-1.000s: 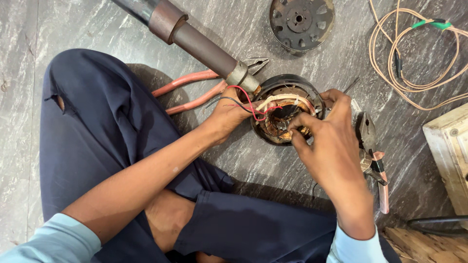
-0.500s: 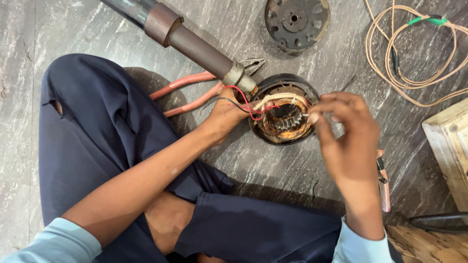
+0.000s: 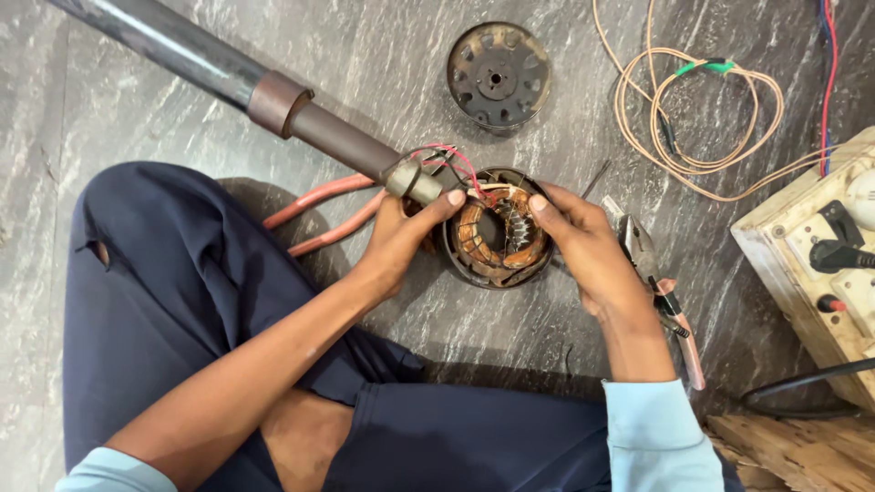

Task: The person sits on the floor and works on a disassembled motor, stripping and twisting wires, then connecting them to the motor's copper windings. They use pliers and a soldering iron to secure the connections.

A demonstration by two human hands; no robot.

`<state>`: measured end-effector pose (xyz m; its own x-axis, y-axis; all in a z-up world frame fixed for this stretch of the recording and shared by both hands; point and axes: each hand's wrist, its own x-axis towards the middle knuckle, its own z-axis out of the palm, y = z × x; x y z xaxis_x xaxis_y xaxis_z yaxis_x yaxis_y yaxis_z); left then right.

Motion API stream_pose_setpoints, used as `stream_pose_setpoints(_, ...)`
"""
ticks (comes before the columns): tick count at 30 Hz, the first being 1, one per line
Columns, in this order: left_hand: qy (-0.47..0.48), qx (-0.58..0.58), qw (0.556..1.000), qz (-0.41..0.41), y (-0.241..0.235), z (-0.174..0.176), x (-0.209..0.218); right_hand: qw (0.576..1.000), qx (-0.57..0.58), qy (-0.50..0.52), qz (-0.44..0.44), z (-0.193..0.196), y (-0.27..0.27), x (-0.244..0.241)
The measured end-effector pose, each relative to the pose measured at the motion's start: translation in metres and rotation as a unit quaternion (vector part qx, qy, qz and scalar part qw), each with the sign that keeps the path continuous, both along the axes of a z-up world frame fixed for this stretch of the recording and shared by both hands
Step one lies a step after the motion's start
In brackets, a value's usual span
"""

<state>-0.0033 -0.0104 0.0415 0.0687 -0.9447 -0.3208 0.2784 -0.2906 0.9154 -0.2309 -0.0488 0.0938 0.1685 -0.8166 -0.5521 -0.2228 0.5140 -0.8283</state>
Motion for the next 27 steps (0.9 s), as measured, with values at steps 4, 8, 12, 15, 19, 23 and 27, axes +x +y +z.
stream_pose_setpoints(4,-0.016,0.039,0.999,0.007,-0.003,0.013,-0.005,0.995,0.057,0.081,0.021,0.005,-0.008,0.003)
stream_pose_setpoints(8,0.023,0.091,0.996,-0.008,0.003,0.031,-0.007,0.992,0.098,0.075,0.028,0.009,-0.006,0.008)
stream_pose_setpoints(12,0.056,0.084,0.995,-0.018,0.008,0.037,-0.008,0.988,0.121,0.096,0.021,0.018,-0.005,0.002)
stream_pose_setpoints(15,0.023,0.083,0.996,-0.027,0.013,0.03,-0.009,0.992,0.112,0.043,0.041,0.022,-0.002,-0.001)
stream_pose_setpoints(19,-0.016,0.088,0.996,0.002,0.017,0.014,-0.011,0.987,0.149,0.058,0.023,0.029,0.002,0.003)
stream_pose_setpoints(23,-0.027,0.052,0.998,0.002,0.018,0.005,-0.011,0.978,0.195,0.074,0.018,0.036,0.003,0.007)
stream_pose_setpoints(27,-0.065,0.042,0.997,0.029,0.02,0.006,-0.018,0.981,0.187,0.042,0.027,0.037,0.003,0.006)
